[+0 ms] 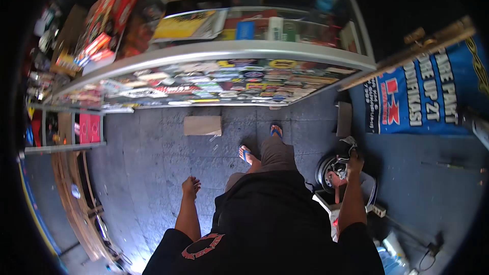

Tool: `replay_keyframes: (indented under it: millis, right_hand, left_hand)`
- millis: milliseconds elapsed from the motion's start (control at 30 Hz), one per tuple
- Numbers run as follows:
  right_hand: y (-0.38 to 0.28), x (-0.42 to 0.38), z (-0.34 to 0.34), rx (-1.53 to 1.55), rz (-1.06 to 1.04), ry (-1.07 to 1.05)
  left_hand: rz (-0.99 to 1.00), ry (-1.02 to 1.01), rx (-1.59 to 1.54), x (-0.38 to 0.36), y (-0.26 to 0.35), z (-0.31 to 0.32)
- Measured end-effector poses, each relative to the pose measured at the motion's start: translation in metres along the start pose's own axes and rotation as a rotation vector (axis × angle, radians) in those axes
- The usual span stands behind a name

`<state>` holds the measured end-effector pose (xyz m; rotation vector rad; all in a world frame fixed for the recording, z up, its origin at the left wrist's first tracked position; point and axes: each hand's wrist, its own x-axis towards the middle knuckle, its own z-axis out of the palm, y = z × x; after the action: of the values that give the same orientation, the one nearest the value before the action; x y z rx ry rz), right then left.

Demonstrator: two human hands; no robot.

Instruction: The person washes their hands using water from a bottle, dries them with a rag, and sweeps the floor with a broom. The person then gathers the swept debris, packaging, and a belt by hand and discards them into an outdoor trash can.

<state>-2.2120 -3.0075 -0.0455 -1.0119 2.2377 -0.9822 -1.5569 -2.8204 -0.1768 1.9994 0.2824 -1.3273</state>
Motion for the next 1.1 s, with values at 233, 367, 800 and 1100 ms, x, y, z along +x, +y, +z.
replay_keyframes:
  millis: [233, 367, 800, 1100]
  right_hand:
    - [0.065, -0.021, -0.049, -0.135, 0.228, 0.125]
    - [0.056, -0.04, -0.067, -0.153, 0.372, 0.223]
    - [0.115, 0.221, -0.033, 0.176, 0.153, 0.067]
    - [0.025, 0.417, -0.046, 0.437, 0.557, -0.366]
  left_hand:
    - [0.002, -0.059, 0.115, 0.018, 0.013, 0.042]
    - [-0.001, -0.098, 0.254, 0.022, 0.032, 0.091]
    - [0.033, -0.34, 0.575, -0.036, 0.05, 0.399]
    - [0.645, -0.786, 0.835, -0.206, 0.018, 0.745]
